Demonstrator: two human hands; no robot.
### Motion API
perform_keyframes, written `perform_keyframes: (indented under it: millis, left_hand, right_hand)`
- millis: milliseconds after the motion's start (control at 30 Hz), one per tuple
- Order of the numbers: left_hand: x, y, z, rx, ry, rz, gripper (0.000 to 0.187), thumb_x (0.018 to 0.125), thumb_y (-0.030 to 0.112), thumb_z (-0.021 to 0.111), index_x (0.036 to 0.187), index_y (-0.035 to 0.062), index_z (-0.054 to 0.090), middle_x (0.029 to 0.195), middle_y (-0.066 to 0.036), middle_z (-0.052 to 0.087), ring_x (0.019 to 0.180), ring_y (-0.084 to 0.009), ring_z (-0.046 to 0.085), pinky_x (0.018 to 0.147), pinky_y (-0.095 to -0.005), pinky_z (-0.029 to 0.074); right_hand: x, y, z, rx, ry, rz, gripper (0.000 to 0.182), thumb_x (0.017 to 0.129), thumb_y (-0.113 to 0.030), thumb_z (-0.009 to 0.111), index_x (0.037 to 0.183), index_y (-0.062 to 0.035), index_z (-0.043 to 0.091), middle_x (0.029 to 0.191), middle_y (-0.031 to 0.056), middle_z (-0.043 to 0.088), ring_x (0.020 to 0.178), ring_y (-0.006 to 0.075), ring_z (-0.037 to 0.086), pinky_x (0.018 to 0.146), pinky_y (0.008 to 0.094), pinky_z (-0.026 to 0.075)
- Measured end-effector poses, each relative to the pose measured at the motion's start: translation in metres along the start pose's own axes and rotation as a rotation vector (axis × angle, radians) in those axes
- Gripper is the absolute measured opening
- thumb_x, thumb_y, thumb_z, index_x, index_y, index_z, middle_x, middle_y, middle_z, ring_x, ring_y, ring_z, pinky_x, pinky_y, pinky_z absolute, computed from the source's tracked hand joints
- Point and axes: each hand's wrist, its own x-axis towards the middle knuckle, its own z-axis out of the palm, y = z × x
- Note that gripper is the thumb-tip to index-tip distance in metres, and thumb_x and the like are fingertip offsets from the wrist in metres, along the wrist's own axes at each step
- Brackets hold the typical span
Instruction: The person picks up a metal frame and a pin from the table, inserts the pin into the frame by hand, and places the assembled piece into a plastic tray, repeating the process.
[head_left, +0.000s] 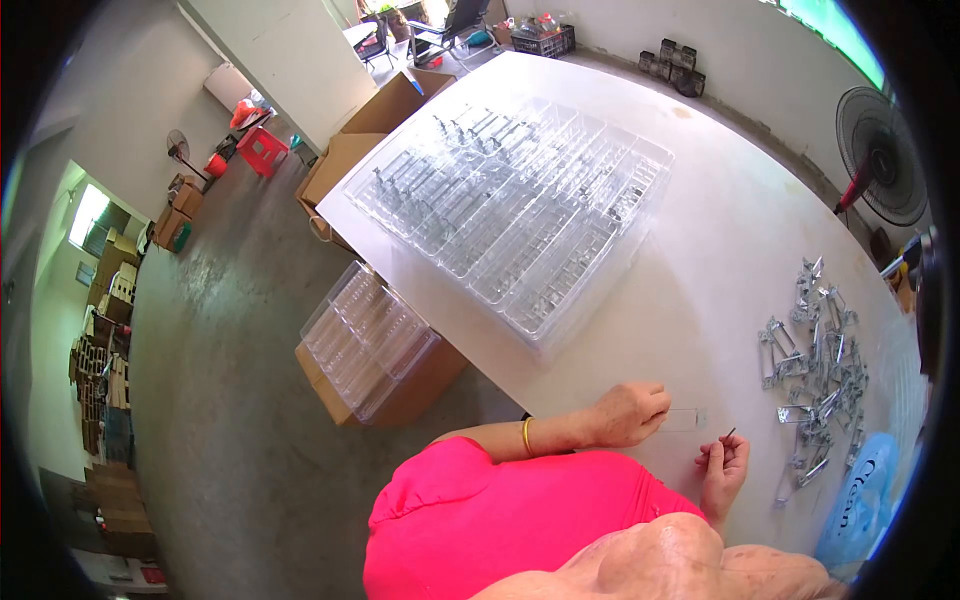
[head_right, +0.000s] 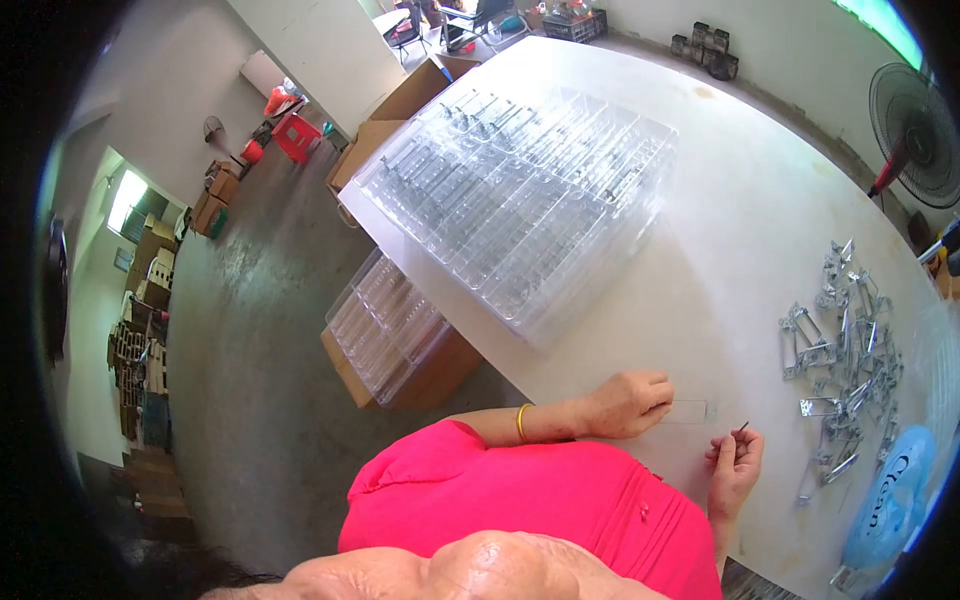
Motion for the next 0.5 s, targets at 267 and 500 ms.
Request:
perform_keyframes:
  millis: [267, 500]
  left_hand:
    - [0.000, 0.007, -0.003, -0.028, -0.024, 0.019, 0.009, 0.088, 0.007, 0.065, 0.085, 0.0024, 0.058, 0.082, -0.015, 0.057, 0.073, -0.0376, 0.060, 0.065, -0.0462, 0.049]
    - [-0.003, 0.042, -0.037, -0.272, -0.157, -0.016, 0.009, 0.089, 0.005, 0.068, 0.086, 0.0009, 0.060, 0.082, -0.013, 0.060, 0.071, -0.0291, 0.063, 0.063, -0.0392, 0.049]
  right_hand:
    - [0.001, 0.010, -0.004, 0.032, -0.047, 0.027, 0.010, 0.105, -0.015, 0.057, 0.106, -0.0059, 0.053, 0.085, 0.0028, 0.067, 0.068, 0.0071, 0.058, 0.060, 0.0218, 0.049]
    - [0.005, 0.025, -0.013, 0.060, -0.086, 0.003, 0.011, 0.106, -0.016, 0.057, 0.104, -0.0054, 0.052, 0.081, 0.0008, 0.063, 0.065, 0.0058, 0.057, 0.057, 0.0200, 0.046]
